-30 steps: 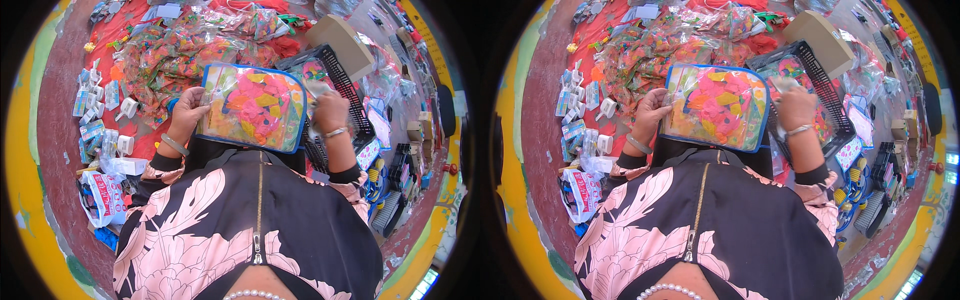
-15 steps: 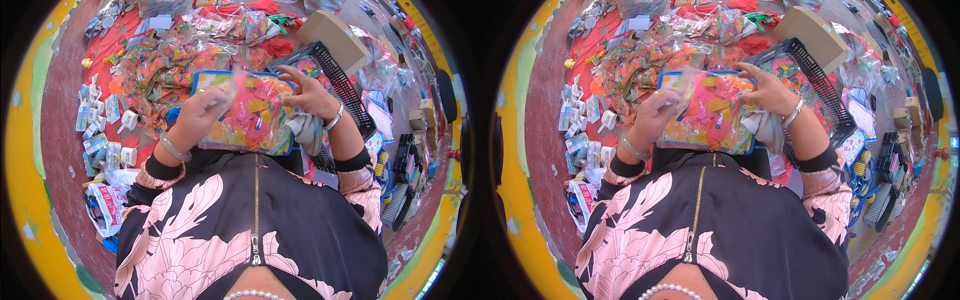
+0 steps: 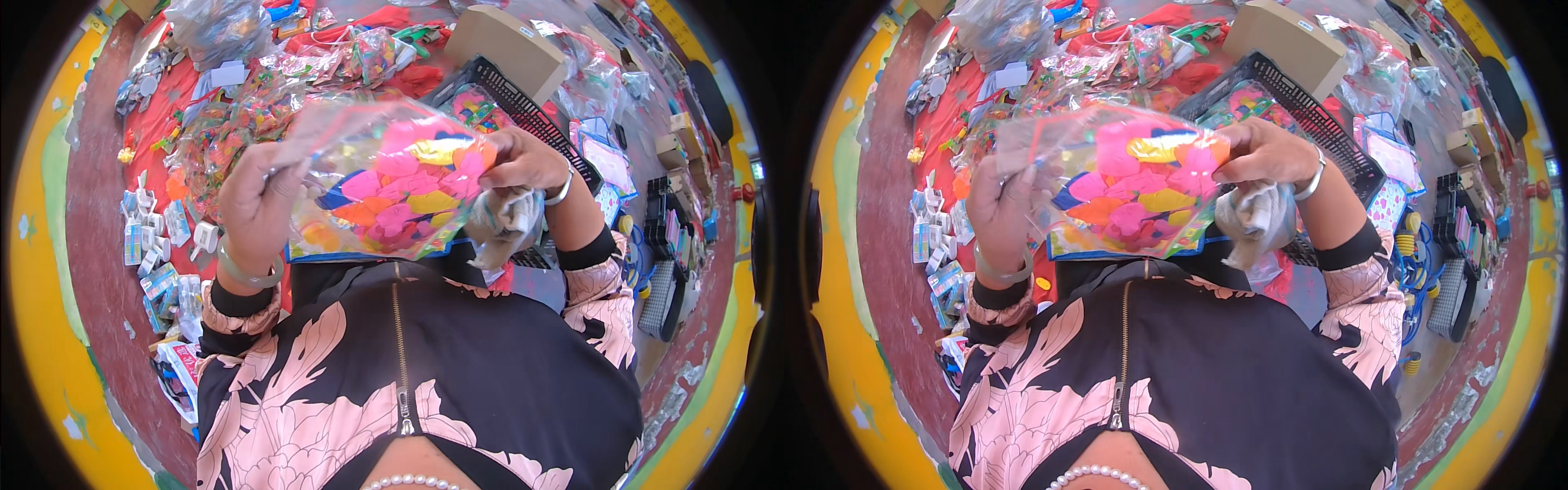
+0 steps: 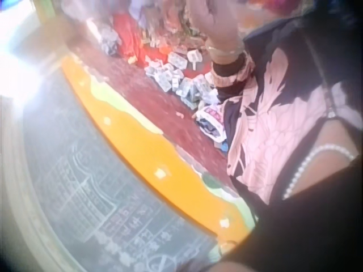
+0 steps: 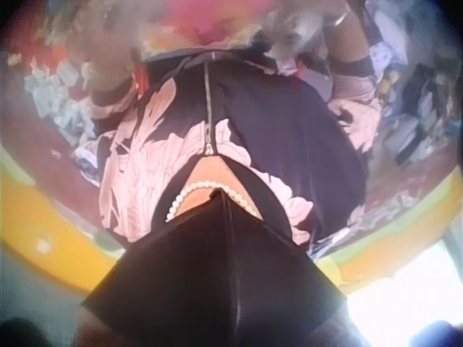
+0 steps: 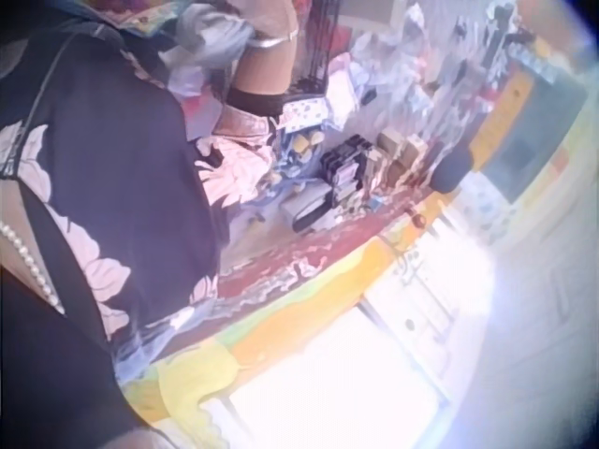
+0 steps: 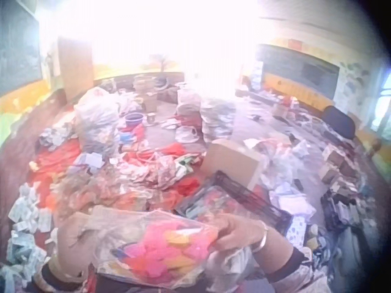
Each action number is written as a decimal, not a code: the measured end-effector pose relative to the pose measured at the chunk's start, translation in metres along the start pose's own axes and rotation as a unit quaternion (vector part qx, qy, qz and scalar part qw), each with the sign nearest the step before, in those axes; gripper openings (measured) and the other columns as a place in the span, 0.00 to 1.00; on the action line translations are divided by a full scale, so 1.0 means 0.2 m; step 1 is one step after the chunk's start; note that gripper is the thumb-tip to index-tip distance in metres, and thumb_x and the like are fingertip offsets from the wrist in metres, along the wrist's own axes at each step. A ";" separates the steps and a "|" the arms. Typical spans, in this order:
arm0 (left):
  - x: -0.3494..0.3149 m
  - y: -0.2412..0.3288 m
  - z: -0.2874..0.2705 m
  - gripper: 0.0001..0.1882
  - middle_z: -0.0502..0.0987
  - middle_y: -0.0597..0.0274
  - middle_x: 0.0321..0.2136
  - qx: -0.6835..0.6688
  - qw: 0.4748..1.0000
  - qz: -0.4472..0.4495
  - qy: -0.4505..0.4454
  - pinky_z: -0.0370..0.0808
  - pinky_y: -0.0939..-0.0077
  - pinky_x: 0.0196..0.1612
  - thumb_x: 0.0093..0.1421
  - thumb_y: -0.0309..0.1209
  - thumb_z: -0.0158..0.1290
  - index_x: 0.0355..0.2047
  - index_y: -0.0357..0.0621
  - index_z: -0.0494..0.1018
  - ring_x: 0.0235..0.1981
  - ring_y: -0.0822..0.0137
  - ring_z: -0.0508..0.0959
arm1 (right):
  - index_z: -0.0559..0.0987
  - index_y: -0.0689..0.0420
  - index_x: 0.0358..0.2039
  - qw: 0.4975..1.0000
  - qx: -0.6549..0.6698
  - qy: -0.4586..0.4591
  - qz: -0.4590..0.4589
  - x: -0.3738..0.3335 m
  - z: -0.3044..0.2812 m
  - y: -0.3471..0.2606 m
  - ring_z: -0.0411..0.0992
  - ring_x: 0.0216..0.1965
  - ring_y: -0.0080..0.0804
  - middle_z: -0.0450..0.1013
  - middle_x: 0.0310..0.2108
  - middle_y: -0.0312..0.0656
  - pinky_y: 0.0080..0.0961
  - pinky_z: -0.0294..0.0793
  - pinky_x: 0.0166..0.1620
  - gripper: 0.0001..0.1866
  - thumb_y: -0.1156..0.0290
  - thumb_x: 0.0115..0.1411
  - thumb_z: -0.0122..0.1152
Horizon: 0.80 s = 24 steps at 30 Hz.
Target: The person wipes the exterior of multiple colorful, transparent plastic pouches using a white cloth. They pick up each pouch from a pile on the floor, wipe it thoroughly, and place it into a black plastic basket. The process is repeated for several pouches in a repetitive sequence.
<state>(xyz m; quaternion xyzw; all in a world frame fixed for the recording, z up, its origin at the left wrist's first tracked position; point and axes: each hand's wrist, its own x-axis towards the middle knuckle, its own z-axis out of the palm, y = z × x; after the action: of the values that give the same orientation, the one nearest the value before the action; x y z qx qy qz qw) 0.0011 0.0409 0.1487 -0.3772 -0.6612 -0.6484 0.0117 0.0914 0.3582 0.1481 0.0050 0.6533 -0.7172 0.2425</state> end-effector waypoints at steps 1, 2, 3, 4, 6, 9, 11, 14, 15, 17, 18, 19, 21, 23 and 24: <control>0.00 -0.02 0.02 0.03 0.78 0.53 0.35 -0.045 0.997 -0.060 0.033 0.74 0.78 0.31 0.60 0.20 0.48 0.34 0.36 0.70 0.31 0.69 0.78 | 0.77 0.63 0.37 0.996 0.024 -0.024 -0.085 0.00 -0.03 0.07 0.66 0.17 0.13 0.73 0.24 0.32 0.10 0.61 0.17 0.11 0.79 0.50 0.56; 0.01 -0.02 0.04 0.03 0.77 0.55 0.34 -0.074 0.994 -0.076 0.035 0.73 0.80 0.31 0.61 0.20 0.46 0.35 0.36 0.70 0.31 0.71 0.77 | 0.76 0.63 0.37 0.992 0.045 -0.007 -0.120 -0.03 -0.02 0.12 0.67 0.17 0.13 0.74 0.25 0.32 0.10 0.63 0.17 0.12 0.78 0.51 0.55; 0.02 -0.03 0.06 0.04 0.77 0.57 0.34 -0.097 0.990 -0.094 0.042 0.72 0.81 0.32 0.62 0.21 0.45 0.36 0.37 0.70 0.31 0.72 0.77 | 0.75 0.63 0.38 0.986 0.065 0.003 -0.156 -0.03 0.01 0.15 0.68 0.17 0.14 0.74 0.26 0.32 0.09 0.65 0.18 0.12 0.78 0.51 0.55; 0.02 -0.03 0.08 0.05 0.76 0.59 0.33 -0.121 0.985 -0.111 0.048 0.71 0.82 0.33 0.62 0.22 0.44 0.36 0.38 0.70 0.31 0.74 0.76 | 0.75 0.63 0.39 0.985 0.076 0.015 -0.154 -0.05 0.03 0.15 0.68 0.17 0.14 0.74 0.26 0.32 0.09 0.65 0.18 0.13 0.78 0.50 0.56; 0.02 -0.07 0.10 0.05 0.75 0.63 0.32 -0.183 0.971 -0.142 0.061 0.69 0.83 0.34 0.62 0.22 0.44 0.36 0.39 0.70 0.31 0.76 0.74 | 0.74 0.62 0.41 0.983 0.095 0.041 -0.151 -0.09 0.10 0.11 0.68 0.17 0.14 0.74 0.27 0.32 0.09 0.66 0.18 0.15 0.77 0.49 0.59; 0.00 -0.15 0.10 0.05 0.74 0.66 0.31 -0.258 0.947 -0.182 0.065 0.67 0.83 0.36 0.62 0.23 0.45 0.36 0.41 0.70 0.31 0.77 0.71 | 0.74 0.61 0.42 0.980 0.101 0.072 -0.155 -0.11 0.14 0.06 0.68 0.16 0.14 0.74 0.27 0.31 0.09 0.66 0.19 0.17 0.78 0.49 0.63; -0.01 -0.20 0.10 0.04 0.75 0.63 0.31 -0.286 0.937 -0.190 0.072 0.69 0.82 0.36 0.62 0.23 0.46 0.36 0.41 0.70 0.31 0.75 0.73 | 0.74 0.60 0.41 0.983 0.104 0.072 -0.134 -0.12 0.13 0.05 0.68 0.16 0.14 0.73 0.27 0.31 0.09 0.65 0.19 0.17 0.78 0.49 0.64; -0.02 -0.23 0.09 0.04 0.78 0.57 0.31 -0.299 0.932 -0.182 0.092 0.72 0.80 0.34 0.62 0.22 0.46 0.37 0.40 0.70 0.31 0.69 0.78 | 0.75 0.58 0.37 0.979 0.145 0.087 -0.117 -0.12 0.13 0.08 0.68 0.16 0.14 0.73 0.25 0.31 0.10 0.65 0.18 0.11 0.79 0.51 0.63; -0.03 -0.24 0.08 0.04 0.78 0.57 0.31 -0.304 0.930 -0.185 0.092 0.72 0.80 0.34 0.62 0.23 0.47 0.36 0.40 0.70 0.30 0.70 0.78 | 0.75 0.58 0.36 0.972 0.165 0.101 -0.131 -0.11 0.13 0.09 0.68 0.16 0.14 0.73 0.25 0.30 0.10 0.65 0.18 0.10 0.78 0.52 0.63; -0.04 -0.27 0.05 0.04 0.78 0.57 0.30 -0.304 0.929 -0.191 0.095 0.73 0.80 0.34 0.62 0.23 0.47 0.36 0.41 0.70 0.30 0.70 0.78 | 0.75 0.57 0.34 0.964 0.164 0.153 -0.142 -0.12 0.16 0.07 0.68 0.16 0.14 0.72 0.23 0.30 0.10 0.65 0.18 0.07 0.76 0.54 0.62; -0.04 -0.27 0.04 0.03 0.78 0.58 0.29 -0.298 0.929 -0.194 0.098 0.73 0.80 0.34 0.62 0.23 0.47 0.36 0.41 0.69 0.29 0.70 0.78 | 0.76 0.57 0.32 0.959 0.163 0.179 -0.146 -0.12 0.17 0.06 0.68 0.16 0.14 0.71 0.22 0.30 0.10 0.64 0.18 0.05 0.75 0.55 0.62; -0.05 -0.27 0.04 0.03 0.78 0.58 0.29 -0.292 0.930 -0.198 0.101 0.73 0.80 0.34 0.62 0.23 0.47 0.36 0.41 0.69 0.29 0.70 0.78 | 0.76 0.57 0.32 0.960 0.132 0.200 -0.144 -0.13 0.17 0.05 0.67 0.16 0.14 0.71 0.22 0.30 0.10 0.64 0.18 0.05 0.74 0.55 0.62; -0.05 -0.24 0.06 0.02 0.78 0.58 0.28 -0.285 0.933 -0.195 0.104 0.73 0.81 0.33 0.62 0.23 0.46 0.35 0.41 0.69 0.29 0.71 0.78 | 0.76 0.59 0.30 0.958 0.042 0.250 -0.131 -0.16 0.17 0.03 0.68 0.18 0.14 0.70 0.21 0.28 0.12 0.65 0.20 0.05 0.71 0.58 0.60; -0.05 -0.21 0.07 0.02 0.78 0.59 0.27 -0.269 0.939 -0.189 0.102 0.73 0.81 0.32 0.62 0.23 0.46 0.34 0.41 0.69 0.29 0.72 0.78 | 0.76 0.59 0.31 0.921 -0.106 0.339 -0.159 -0.16 0.17 0.04 0.69 0.19 0.19 0.70 0.19 0.32 0.17 0.66 0.22 0.06 0.70 0.58 0.59; -0.05 -0.20 0.07 0.02 0.78 0.59 0.27 -0.255 0.944 -0.185 0.101 0.73 0.81 0.32 0.62 0.23 0.46 0.34 0.41 0.68 0.29 0.72 0.78 | 0.76 0.59 0.31 0.892 -0.178 0.379 -0.171 -0.17 0.17 0.04 0.70 0.20 0.21 0.70 0.19 0.33 0.19 0.67 0.23 0.06 0.70 0.58 0.59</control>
<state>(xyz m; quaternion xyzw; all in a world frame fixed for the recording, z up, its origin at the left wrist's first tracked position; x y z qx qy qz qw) -0.0052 0.0538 0.1073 -0.1714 -0.5272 -0.8207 -0.1384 0.1344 0.3365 0.1557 0.1216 0.8033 -0.5625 -0.1533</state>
